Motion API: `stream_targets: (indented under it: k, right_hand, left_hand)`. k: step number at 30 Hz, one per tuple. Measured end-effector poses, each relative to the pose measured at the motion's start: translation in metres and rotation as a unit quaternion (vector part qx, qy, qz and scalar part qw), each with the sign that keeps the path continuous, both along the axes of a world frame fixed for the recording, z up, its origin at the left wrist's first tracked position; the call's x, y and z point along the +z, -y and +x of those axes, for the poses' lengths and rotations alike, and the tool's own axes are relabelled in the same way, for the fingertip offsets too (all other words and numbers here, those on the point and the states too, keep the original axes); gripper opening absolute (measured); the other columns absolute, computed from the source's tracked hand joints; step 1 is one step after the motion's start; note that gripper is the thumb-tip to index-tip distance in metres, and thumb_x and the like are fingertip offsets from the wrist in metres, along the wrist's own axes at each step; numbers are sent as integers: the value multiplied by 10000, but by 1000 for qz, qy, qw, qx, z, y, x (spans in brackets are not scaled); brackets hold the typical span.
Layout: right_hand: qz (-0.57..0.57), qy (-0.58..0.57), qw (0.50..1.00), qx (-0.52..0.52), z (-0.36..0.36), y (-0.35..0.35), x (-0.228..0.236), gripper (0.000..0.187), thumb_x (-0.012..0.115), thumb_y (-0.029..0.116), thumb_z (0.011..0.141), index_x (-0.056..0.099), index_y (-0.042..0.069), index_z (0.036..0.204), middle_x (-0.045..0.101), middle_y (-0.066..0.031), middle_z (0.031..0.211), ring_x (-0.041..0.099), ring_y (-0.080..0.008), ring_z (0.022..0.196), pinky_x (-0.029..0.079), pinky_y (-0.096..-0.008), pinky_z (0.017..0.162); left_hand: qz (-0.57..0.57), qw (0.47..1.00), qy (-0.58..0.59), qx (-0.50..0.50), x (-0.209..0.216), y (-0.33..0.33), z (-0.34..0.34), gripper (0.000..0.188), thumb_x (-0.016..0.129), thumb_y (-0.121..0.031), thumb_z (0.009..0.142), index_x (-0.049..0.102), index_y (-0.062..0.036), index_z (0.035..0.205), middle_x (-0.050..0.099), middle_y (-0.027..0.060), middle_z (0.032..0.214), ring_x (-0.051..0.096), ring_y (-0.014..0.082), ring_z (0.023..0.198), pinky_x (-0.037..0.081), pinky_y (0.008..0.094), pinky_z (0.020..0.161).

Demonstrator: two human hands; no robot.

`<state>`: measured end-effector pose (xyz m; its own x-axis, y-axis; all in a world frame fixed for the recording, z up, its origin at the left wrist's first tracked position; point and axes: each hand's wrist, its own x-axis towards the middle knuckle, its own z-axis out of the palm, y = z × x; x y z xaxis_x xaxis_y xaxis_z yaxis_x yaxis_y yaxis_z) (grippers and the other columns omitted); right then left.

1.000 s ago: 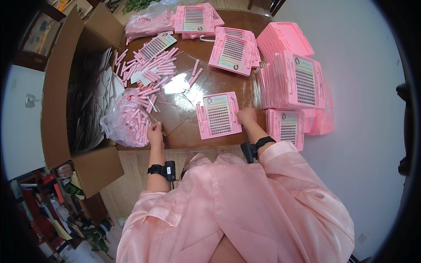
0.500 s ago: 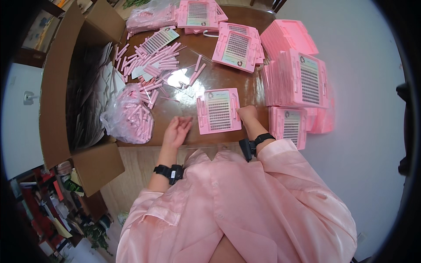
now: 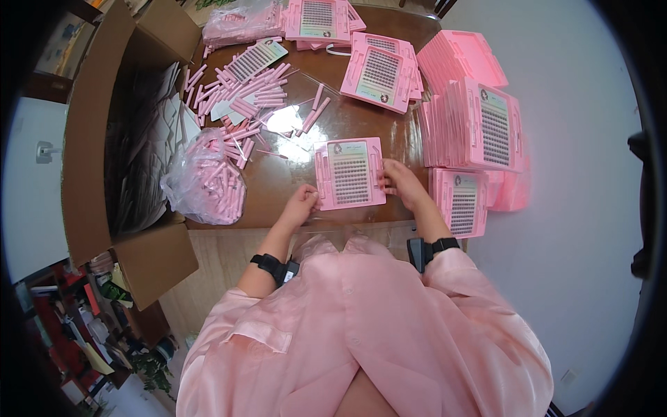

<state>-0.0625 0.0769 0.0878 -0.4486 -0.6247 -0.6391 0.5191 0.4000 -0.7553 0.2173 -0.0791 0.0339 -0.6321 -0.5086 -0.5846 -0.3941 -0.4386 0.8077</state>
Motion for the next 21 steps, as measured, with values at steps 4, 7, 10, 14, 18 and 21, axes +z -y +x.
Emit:
stream_targets:
  k: [4, 7, 10, 14, 18, 21]
  right_hand:
    - [108, -304, 946, 32, 12, 0, -19, 315, 735, 191, 852, 679, 1, 1096, 660, -51, 825, 637, -160, 722, 533, -295, 694]
    - [164, -449, 877, 49, 9, 3, -37, 325, 761, 184, 813, 697, -19, 1060, 702, -95, 895, 672, -156, 808, 546, -299, 748]
    - [139, -465, 872, 61, 8, 10, -41, 358, 759, 181, 802, 687, -10, 1097, 701, -129, 957, 686, -205, 862, 549, -318, 779]
    - [20, -322, 946, -41, 12, 20, -30, 358, 738, 151, 797, 684, 17, 1124, 695, -154, 1006, 684, -267, 931, 542, -340, 840]
    - [60, -411, 909, -42, 5, 30, -26, 339, 714, 112, 796, 693, 50, 1129, 696, -157, 989, 680, -275, 909, 541, -368, 808]
    - [151, -462, 874, -2, -1, 34, -39, 344, 718, 110, 789, 700, 62, 1129, 698, -149, 970, 678, -274, 888, 536, -382, 778]
  left_hand:
    - [-317, 925, 182, -101, 12, -3, -14, 320, 609, -345, 961, 600, -25, 963, 685, 138, 773, 669, 274, 714, 520, 379, 645]
    - [-358, 886, 255, -147, 33, 7, -28, 431, 595, -424, 934, 656, -1, 888, 694, 216, 827, 675, 375, 829, 524, 463, 751]
    - [-351, 866, 290, -205, 45, 11, -47, 485, 571, -456, 932, 704, 8, 891, 700, 244, 916, 669, 417, 899, 522, 492, 825]
    - [-343, 857, 291, -251, 47, 13, -61, 511, 530, -469, 947, 731, 1, 933, 700, 250, 952, 671, 411, 925, 519, 496, 845]
    - [-371, 838, 293, -272, 45, 18, -71, 531, 494, -480, 960, 739, -12, 910, 705, 237, 947, 672, 408, 926, 515, 496, 850]
    - [-356, 838, 311, -273, 40, 25, -81, 540, 475, -475, 971, 738, -9, 905, 703, 242, 955, 664, 417, 946, 511, 500, 867]
